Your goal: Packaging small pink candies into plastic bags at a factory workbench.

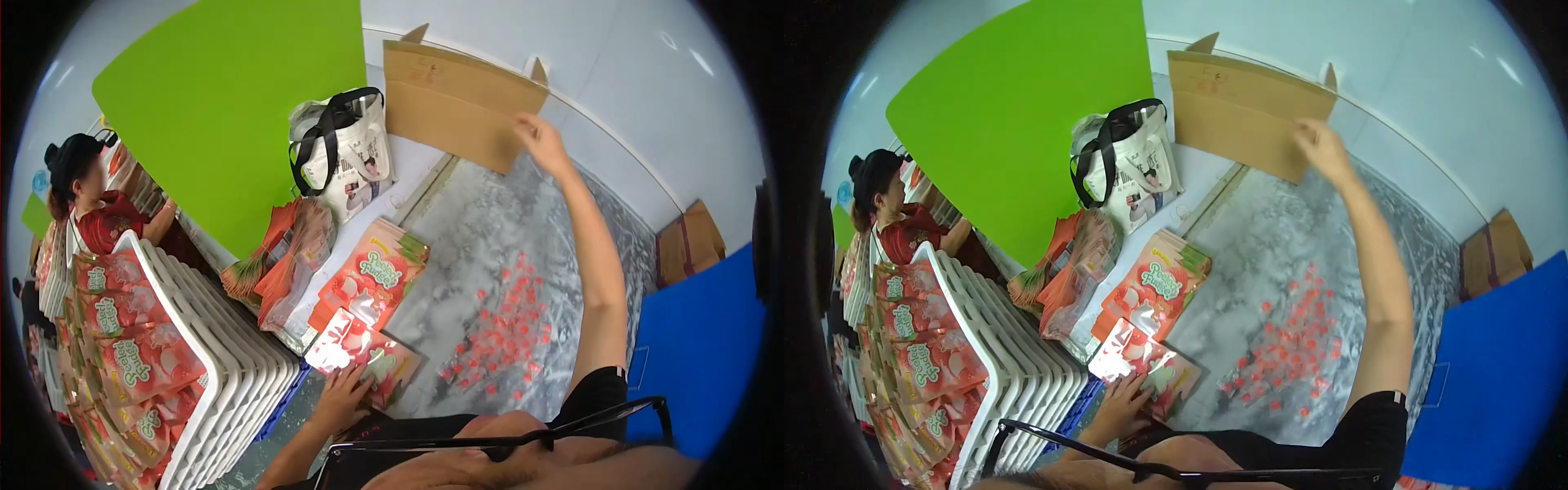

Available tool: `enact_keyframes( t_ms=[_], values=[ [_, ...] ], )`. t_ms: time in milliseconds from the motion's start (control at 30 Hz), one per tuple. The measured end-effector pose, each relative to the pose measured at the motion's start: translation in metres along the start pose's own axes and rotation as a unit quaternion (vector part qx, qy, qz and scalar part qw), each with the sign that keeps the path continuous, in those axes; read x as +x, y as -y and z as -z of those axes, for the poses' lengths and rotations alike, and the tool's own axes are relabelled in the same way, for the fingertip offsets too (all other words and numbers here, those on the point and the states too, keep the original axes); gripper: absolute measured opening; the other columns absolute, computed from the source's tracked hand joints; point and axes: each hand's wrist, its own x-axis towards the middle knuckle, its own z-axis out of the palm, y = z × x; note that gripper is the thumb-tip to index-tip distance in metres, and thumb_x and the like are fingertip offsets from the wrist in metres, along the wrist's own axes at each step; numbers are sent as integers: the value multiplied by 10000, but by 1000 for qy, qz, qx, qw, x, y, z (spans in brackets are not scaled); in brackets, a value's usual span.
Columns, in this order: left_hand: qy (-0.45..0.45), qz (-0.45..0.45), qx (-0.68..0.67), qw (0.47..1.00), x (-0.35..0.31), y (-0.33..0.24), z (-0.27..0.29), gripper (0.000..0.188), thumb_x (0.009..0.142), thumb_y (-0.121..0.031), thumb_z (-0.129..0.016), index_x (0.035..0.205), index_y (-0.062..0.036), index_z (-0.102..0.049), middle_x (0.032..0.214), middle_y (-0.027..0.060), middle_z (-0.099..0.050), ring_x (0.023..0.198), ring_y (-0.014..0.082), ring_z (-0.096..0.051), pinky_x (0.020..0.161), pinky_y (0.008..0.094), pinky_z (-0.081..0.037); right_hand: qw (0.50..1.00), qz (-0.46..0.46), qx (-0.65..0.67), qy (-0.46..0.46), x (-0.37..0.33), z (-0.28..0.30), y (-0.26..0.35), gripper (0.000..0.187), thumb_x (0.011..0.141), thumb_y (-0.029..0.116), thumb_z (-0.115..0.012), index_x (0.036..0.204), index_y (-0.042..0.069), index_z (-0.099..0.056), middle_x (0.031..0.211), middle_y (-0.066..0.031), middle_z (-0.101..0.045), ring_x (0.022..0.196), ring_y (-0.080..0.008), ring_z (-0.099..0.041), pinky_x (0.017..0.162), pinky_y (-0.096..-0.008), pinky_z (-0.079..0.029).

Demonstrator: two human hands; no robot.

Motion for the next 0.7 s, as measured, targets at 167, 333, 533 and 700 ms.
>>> enact_keyframes(
  t_ms=[167,333,533,700],
  values=[
    [-34,-9,144,989,-5,22,-49,475,817,-222,-650,1284,-154,-599,1309,122,-545,1267,355,-484,1077,565,-365,932,-133,273,196,-168,-3,54,286,967,107,-607,1221,-17,-643,1061,-61,-701,930,-125,-652,843,-272,-512],
    [-51,-66,47,995,6,17,-17,515,755,-124,-730,1257,-77,-630,1360,122,-534,1284,326,-492,1067,464,-411,916,-191,261,236,-316,6,127,260,953,105,-619,1187,6,-675,1069,-60,-704,918,-121,-650,832,-269,-512],
    [-111,-5,-27,993,-7,9,-41,462,780,-28,-663,1241,-32,-633,1213,160,-636,1144,334,-609,993,424,-494,910,-177,314,204,-438,-48,217,286,911,65,-660,1196,54,-676,1122,-79,-674,915,-172,-655,785,-277,-545],
    [-121,6,-71,990,-6,-30,-42,385,748,-73,-715,1116,-25,-613,1155,170,-644,1100,362,-618,1016,472,-458,935,-99,324,102,-461,-88,255,252,876,39,-653,1127,29,-661,1113,-75,-654,928,-241,-659,775,-362,-547]
  ],
)
